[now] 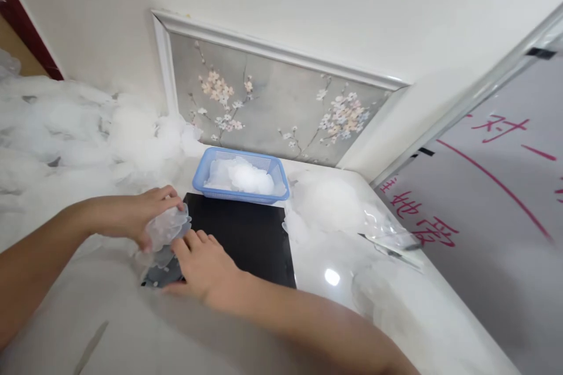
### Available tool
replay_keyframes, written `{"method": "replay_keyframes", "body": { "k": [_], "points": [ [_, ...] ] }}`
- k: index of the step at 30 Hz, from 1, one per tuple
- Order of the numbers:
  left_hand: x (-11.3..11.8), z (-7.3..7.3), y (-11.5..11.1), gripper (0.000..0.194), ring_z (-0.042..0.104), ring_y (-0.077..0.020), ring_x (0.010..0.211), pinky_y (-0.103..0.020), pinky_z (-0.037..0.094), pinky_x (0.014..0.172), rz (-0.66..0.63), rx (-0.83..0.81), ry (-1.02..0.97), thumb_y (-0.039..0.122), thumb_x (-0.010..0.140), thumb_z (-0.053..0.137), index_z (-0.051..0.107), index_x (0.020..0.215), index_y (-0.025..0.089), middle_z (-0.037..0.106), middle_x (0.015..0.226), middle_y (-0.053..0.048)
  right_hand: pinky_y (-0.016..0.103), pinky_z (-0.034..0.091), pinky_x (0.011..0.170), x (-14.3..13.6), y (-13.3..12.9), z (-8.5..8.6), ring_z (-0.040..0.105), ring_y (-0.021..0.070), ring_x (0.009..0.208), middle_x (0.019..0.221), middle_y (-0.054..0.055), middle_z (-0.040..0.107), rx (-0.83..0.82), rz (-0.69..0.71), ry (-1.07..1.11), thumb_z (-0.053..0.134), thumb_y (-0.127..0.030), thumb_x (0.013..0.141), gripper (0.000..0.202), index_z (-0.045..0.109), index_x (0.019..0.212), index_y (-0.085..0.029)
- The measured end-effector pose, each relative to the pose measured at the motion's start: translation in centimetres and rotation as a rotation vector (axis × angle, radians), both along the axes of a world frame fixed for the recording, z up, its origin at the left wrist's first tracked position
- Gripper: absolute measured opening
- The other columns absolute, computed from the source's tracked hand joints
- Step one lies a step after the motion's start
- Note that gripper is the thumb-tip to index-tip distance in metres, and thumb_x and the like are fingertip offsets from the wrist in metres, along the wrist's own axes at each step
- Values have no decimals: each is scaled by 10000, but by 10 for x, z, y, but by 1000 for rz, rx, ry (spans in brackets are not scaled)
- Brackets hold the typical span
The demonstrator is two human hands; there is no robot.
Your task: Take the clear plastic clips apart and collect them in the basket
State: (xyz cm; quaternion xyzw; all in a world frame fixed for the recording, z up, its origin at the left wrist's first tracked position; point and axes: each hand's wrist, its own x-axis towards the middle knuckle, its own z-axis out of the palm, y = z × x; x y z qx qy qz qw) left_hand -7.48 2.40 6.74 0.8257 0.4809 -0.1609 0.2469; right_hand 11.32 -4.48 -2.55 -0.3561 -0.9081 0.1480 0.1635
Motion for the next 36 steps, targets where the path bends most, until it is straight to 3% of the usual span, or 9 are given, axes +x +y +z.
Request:
{"method": "replay_keyframes", "body": {
  "k": [3,6,11,14,18,22,27,32,36],
  "points": [
    [10,-10,-6,722,451,-361,1215,-362,494,789,-95,-14,40,285,537,784,528,1212,255,429,1325,-104,304,497,720,-8,-3,-12,602,198,829,994,61,630,-200,-46,155,794,-209,737,290,637,981,-193],
    [22,-15,-12,440,544,-329,1046,-328,466,676,-109,69,35,245,618,706,596,1043,224,498,1133,-95,225,440,611,5,7,-11,525,111,632,762,-39,579,-391,-98,404,679,-28,711,220,622,812,-215],
    [39,-25,-14,198,539,-168,657,-319,416,622,26,185,-168,354,832,542,580,962,210,500,1019,-42,259,449,620,61,25,-10,522,121,643,776,-30,539,-391,-318,614,616,-107,735,146,653,814,-224],
    [50,-35,-17,324,564,-183,715,-320,415,635,92,254,-298,496,865,539,577,1010,209,521,1059,-49,291,473,631,98,28,-17,547,115,653,962,17,530,-373,-406,656,602,-195,782,108,665,868,-214],
    [58,-43,-22,303,572,-261,923,-349,435,730,22,256,-326,493,863,595,631,996,223,584,1041,-72,318,486,668,127,25,-24,553,107,642,1102,48,564,-338,-425,679,588,-227,817,111,653,906,-217],
    [58,-48,-21,247,533,-302,1038,-425,425,884,-15,322,-311,425,867,602,647,979,211,603,1120,-105,354,503,735,134,22,-27,614,156,750,1150,66,616,-285,-450,705,522,-205,854,165,626,980,-226],
    [55,-54,-10,435,539,-300,1055,-394,442,857,93,228,-306,388,740,677,601,1133,217,588,1119,-71,397,515,891,135,22,-32,660,190,938,1058,52,674,-350,-392,782,411,-116,853,316,589,1088,-230],
    [58,-55,-4,324,511,-317,996,-426,415,849,76,223,-247,469,673,724,655,881,231,578,937,-50,414,507,939,136,23,-33,646,198,1014,1130,53,667,-368,-376,806,478,-101,811,329,590,1087,-240],
    [62,-54,-6,225,512,-279,1011,-400,417,878,35,206,-381,404,695,703,603,788,224,568,1026,-37,418,510,940,136,24,-33,640,199,1004,1143,49,665,-401,-386,832,539,-120,808,311,591,1085,-252]
  ]
}}
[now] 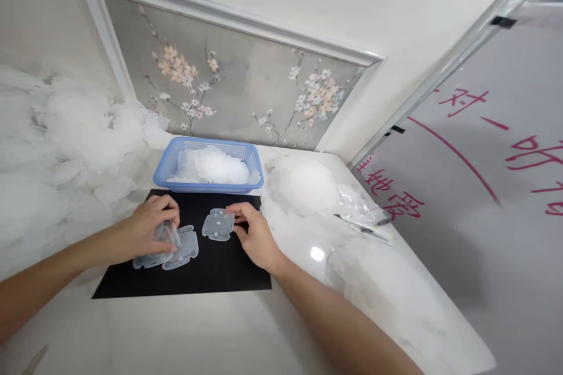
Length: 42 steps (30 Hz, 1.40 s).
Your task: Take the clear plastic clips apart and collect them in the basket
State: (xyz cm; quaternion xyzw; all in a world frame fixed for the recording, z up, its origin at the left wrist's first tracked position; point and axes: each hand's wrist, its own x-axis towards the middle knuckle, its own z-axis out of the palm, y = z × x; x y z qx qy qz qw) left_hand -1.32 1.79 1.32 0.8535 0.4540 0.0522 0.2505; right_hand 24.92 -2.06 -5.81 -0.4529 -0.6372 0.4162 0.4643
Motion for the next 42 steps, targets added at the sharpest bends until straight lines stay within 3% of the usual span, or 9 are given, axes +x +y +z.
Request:
{"method": "replay_keyframes", "body": {
  "k": [4,8,10,14,19,22,27,36,42],
  "points": [
    [5,2,-5,125,545,-192,810,-299,418,688,-60,-121,-84,289,752,598,495,763,219,579,930,-6,411,509,928,1,-1,4,628,210,1039,1213,60,622,12,7,-16,578,-157,833,257,636,1059,-264],
    [10,1,-8,207,528,-157,688,-267,404,607,77,-180,-120,266,719,602,498,895,233,581,830,27,473,384,1079,0,-5,12,547,257,1234,1239,69,634,56,-16,-91,657,-260,860,15,671,858,-257],
    [12,0,-9,276,551,-153,688,-262,434,618,107,-219,-185,269,725,595,556,997,240,600,852,25,483,361,1100,-3,-7,14,539,255,1270,1205,63,676,-9,-27,42,650,-341,888,118,606,825,-251],
    [17,-2,-9,215,588,-161,671,-253,457,564,209,-335,-295,304,757,581,665,943,237,641,839,6,451,520,918,-9,-6,13,688,234,988,1009,27,731,-334,-3,486,681,-461,849,271,529,955,-264],
    [19,-9,-7,314,638,-181,740,-270,515,614,348,-455,-518,408,751,659,621,1009,234,662,929,-3,457,556,883,-6,0,13,683,252,1013,1147,55,701,-512,79,711,731,-389,781,315,591,1029,-254],
    [18,-14,-6,438,662,-197,799,-296,537,660,352,-528,-559,404,730,698,590,1122,240,667,1057,-29,454,557,878,-4,2,14,689,260,1022,1110,68,718,-535,98,740,658,-446,841,296,602,1055,-250],
    [18,-15,-6,599,674,-183,721,-280,517,613,329,-728,-588,393,760,710,508,1308,261,718,1001,-27,462,545,909,-4,3,13,690,259,1045,1101,68,730,-535,112,732,589,-490,891,313,603,1096,-255],
    [21,-10,-6,416,676,-198,790,-275,526,663,380,-730,-760,503,786,710,689,1081,210,740,924,-40,429,533,902,-4,0,15,684,228,989,1064,37,713,-520,101,749,753,-343,778,330,602,1059,-263],
    [18,-14,-8,756,667,-275,1124,-303,555,809,327,-896,-887,304,756,791,441,1426,311,634,1358,-100,286,505,720,-3,0,13,615,154,768,816,-21,638,-400,12,695,732,-222,742,288,615,1004,-246]
  ]
}}
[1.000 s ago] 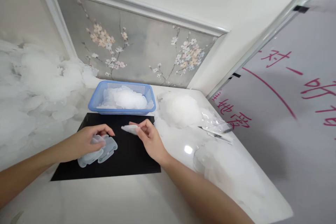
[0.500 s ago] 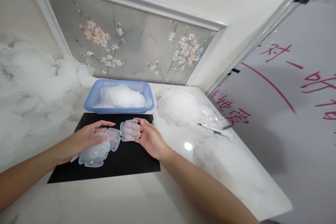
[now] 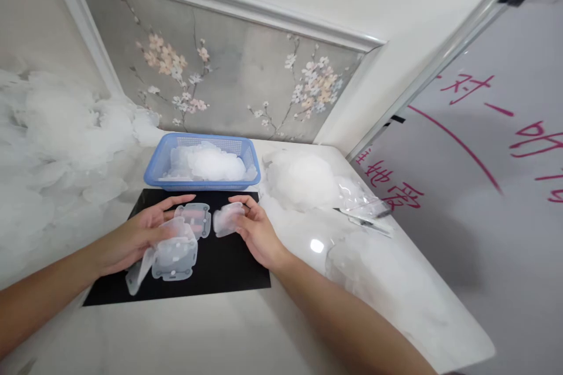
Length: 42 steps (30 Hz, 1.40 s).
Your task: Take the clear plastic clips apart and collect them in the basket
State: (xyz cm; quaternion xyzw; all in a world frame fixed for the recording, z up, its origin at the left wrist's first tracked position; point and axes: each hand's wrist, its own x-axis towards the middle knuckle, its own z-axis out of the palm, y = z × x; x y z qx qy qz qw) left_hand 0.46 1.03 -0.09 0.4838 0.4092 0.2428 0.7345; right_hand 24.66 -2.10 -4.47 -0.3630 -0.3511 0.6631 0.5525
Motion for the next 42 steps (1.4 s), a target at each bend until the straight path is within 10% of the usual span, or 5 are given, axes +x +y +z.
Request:
{"method": "replay_keyframes", "body": {
  "k": [5,13,27,37,42],
  "points": [
    [-2,-8,2,799,650,-288,1174,-291,544,820,-39,-15,-93,239,770,781,406,1471,317,605,1413,-118,234,380,520,1,-4,1,459,107,589,830,-18,567,210,1,-357,585,-236,824,248,629,1067,-250],
    [-1,-10,-1,808,633,-278,1216,-247,561,792,-76,-13,-229,65,759,685,416,1469,341,534,1495,-88,302,508,714,-10,-10,-1,647,179,848,1146,20,708,535,27,-902,496,-123,858,452,671,1228,-315],
    [-2,-13,-2,800,581,-302,1283,-282,584,850,-125,11,-294,28,744,648,442,1455,333,464,1549,-80,266,408,583,-3,-8,-2,447,115,567,757,-25,621,420,-109,-911,552,-182,851,356,720,1154,-263],
    [-3,-15,-1,784,553,-323,1306,-357,550,932,-124,34,-256,60,742,673,449,1442,334,519,1488,-87,331,477,695,-2,-8,5,601,163,783,1390,79,575,479,-153,-758,646,-337,877,117,701,839,-241],
    [-1,-17,0,725,532,-332,1316,-452,464,1031,-68,92,-213,158,769,727,446,1421,304,562,1417,-116,240,391,520,-5,-5,5,502,100,529,694,-20,639,178,-103,-389,706,-455,838,299,555,729,-221]
  ]
}}
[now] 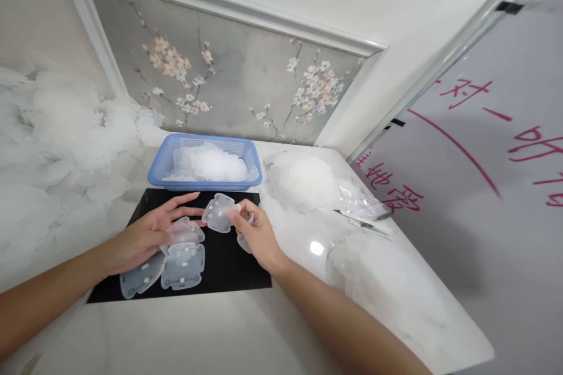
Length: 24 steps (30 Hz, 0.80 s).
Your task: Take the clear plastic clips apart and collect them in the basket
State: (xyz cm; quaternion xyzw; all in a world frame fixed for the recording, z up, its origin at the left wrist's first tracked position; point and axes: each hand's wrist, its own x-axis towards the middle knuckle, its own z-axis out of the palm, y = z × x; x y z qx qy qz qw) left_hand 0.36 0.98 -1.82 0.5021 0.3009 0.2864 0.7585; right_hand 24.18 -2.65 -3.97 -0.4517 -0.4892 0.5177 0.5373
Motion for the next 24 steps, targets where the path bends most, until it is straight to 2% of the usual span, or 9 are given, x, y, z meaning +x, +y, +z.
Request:
{"method": "replay_keyframes", "body": {
  "k": [2,6,9,14,21,24],
  "points": [
    [0,-2,0,721,533,-321,1312,-436,457,1022,28,34,19,229,792,742,423,1434,305,567,1411,-121,216,353,455,-1,2,-2,459,76,456,646,-45,620,-110,56,164,769,-449,774,298,577,805,-223],
    [1,-5,0,651,593,-290,1243,-397,486,966,63,91,93,348,861,702,405,1439,320,584,1408,-127,210,442,451,-2,4,0,548,100,535,747,-7,682,-218,113,330,832,-377,699,342,641,931,-215],
    [3,-6,-2,601,630,-280,1203,-377,507,944,93,130,163,408,891,665,418,1431,318,602,1409,-132,216,491,463,-1,5,4,601,126,610,803,18,697,-265,136,378,835,-347,691,336,669,945,-202],
    [6,-4,-2,670,597,-315,1260,-418,506,984,200,166,185,466,874,667,408,1460,270,622,1390,-163,230,520,492,3,8,4,621,124,578,777,6,695,-310,161,430,840,-369,687,346,674,935,-195],
    [4,1,-1,561,538,-315,1322,-473,388,1118,341,381,247,489,928,576,478,1429,258,622,1399,-127,233,541,588,5,10,-3,643,115,598,749,-15,694,-323,163,476,839,-386,713,337,663,929,-196],
    [4,3,-3,533,550,-313,1306,-463,431,1079,374,391,228,479,932,571,473,1412,267,591,1433,-118,241,539,618,5,10,-4,654,122,642,784,-1,707,-316,170,477,820,-395,743,324,658,942,-196]
  ]
}}
